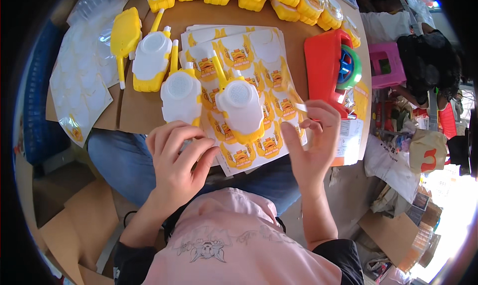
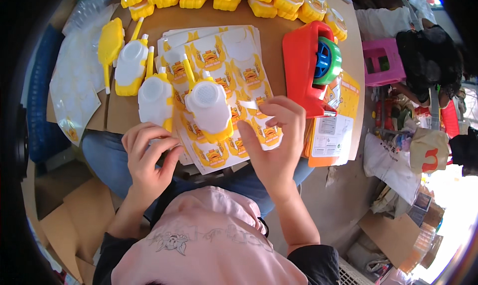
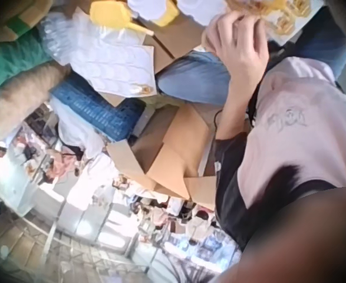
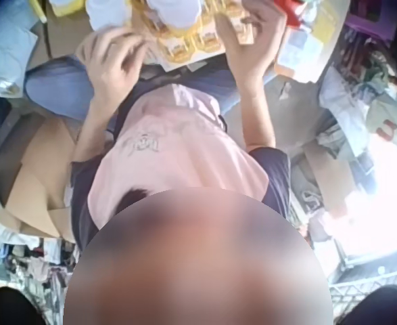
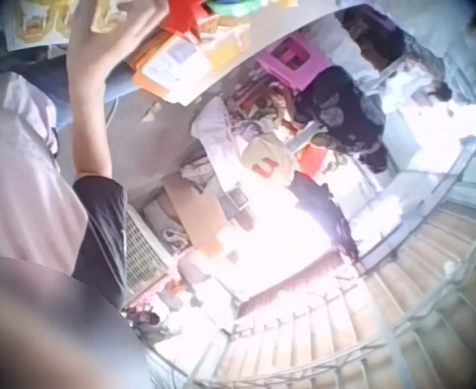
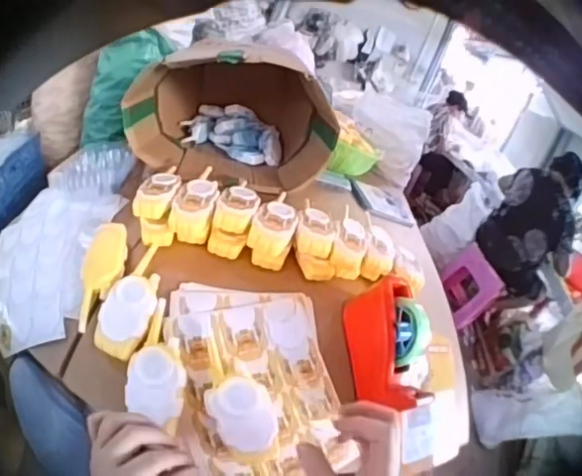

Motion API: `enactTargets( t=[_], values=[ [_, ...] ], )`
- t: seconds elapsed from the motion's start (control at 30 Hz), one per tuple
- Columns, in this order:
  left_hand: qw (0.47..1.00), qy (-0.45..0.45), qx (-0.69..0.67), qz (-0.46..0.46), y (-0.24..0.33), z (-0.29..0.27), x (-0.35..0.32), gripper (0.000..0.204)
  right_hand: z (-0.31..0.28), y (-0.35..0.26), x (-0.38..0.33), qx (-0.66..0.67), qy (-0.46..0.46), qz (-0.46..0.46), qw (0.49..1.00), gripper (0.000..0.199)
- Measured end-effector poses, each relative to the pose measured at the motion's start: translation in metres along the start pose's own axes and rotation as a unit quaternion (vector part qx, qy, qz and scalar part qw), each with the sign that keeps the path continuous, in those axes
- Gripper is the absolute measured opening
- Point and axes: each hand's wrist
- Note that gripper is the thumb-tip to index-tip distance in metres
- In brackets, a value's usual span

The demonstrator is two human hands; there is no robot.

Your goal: Apply decorative stickers to toy walkie-talkies.

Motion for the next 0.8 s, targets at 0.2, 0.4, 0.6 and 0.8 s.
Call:
enactTargets(
  t=[0.2, 0.4, 0.6, 0.8],
  values=[
    [1.000, 0.004, 0.014, -0.001, 0.013, 0.011, -0.011, 0.025, 0.010, -0.003, 0.007, 0.341, -0.059, 0.310, 0.886, 0.023],
    [0.999, -0.023, 0.031, -0.017, 0.019, 0.017, -0.021, 0.020, 0.022, 0.005, 0.009, 0.299, -0.097, 0.359, 0.879, 0.017],
    [0.998, -0.043, 0.042, -0.028, 0.023, 0.019, -0.022, 0.028, 0.030, 0.004, 0.012, 0.256, -0.100, 0.312, 0.910, 0.016],
    [0.995, -0.076, 0.058, -0.040, 0.022, 0.019, -0.021, 0.034, 0.033, 0.007, 0.013, 0.237, -0.113, 0.306, 0.915, 0.016]
  ],
)
Point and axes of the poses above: each hand's wrist, its own x-axis towards the middle knuckle, its own z-axis out of the palm, y = z × x, and after that the axes turned 3 degrees about y, right-handed
